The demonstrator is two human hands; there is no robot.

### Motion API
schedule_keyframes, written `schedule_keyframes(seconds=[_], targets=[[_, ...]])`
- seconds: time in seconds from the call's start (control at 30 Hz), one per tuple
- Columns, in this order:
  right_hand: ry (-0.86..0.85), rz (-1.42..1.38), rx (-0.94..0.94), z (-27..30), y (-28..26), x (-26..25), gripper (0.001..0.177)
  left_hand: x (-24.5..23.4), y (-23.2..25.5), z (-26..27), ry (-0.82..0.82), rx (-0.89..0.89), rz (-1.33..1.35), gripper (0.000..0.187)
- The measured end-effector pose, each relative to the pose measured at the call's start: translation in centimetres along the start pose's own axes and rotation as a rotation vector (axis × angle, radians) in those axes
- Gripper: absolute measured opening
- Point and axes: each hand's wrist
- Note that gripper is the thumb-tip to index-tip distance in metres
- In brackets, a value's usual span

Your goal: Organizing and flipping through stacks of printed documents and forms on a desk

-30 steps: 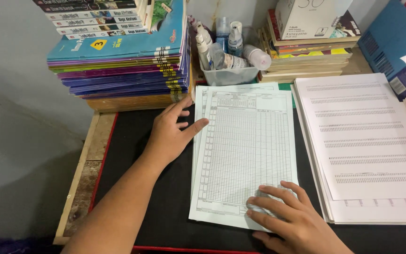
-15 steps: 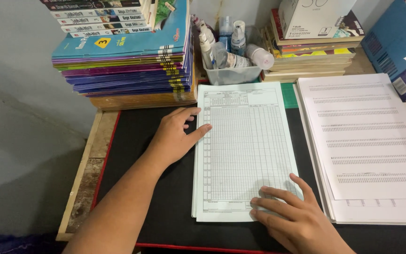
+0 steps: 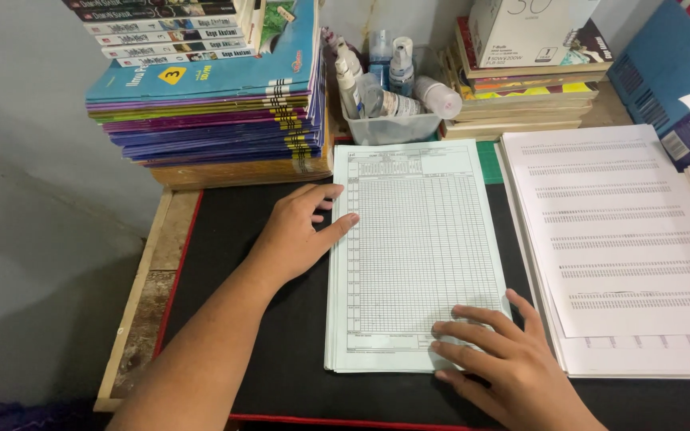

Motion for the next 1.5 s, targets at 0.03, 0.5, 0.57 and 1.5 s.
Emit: schedule_keyframes(seconds=[0.03, 0.5, 0.57, 1.5], targets=[[0.005, -0.002, 0.000, 0.0, 0.1, 0.1, 0.026, 0.0, 0.0, 0.0, 0.006, -0.004, 0.003, 0.054], [-0.042, -0.275, 0.747, -0.8, -0.8, -0.7, 0.055, 0.5, -0.6, -0.4, 0.059, -0.103, 0.061, 0.043], [-0.066, -0.283, 0.799, -1.1, -0.8, -0.6, 0.059, 0.5, -0.8, -0.5, 0.061, -0.121, 0.069, 0.041], [-0.198, 0.045, 0.403, 0.2, 2.1, 1.5, 0.111, -1.1, 0.7, -0.9, 0.077, -0.346, 0.190, 0.026]])
Point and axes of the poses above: each hand's wrist, its own z-axis away from the middle knuckle, its own x-axis out of the palm, y = z × x, and after that the axes turned 8 degrees about -z, right-handed
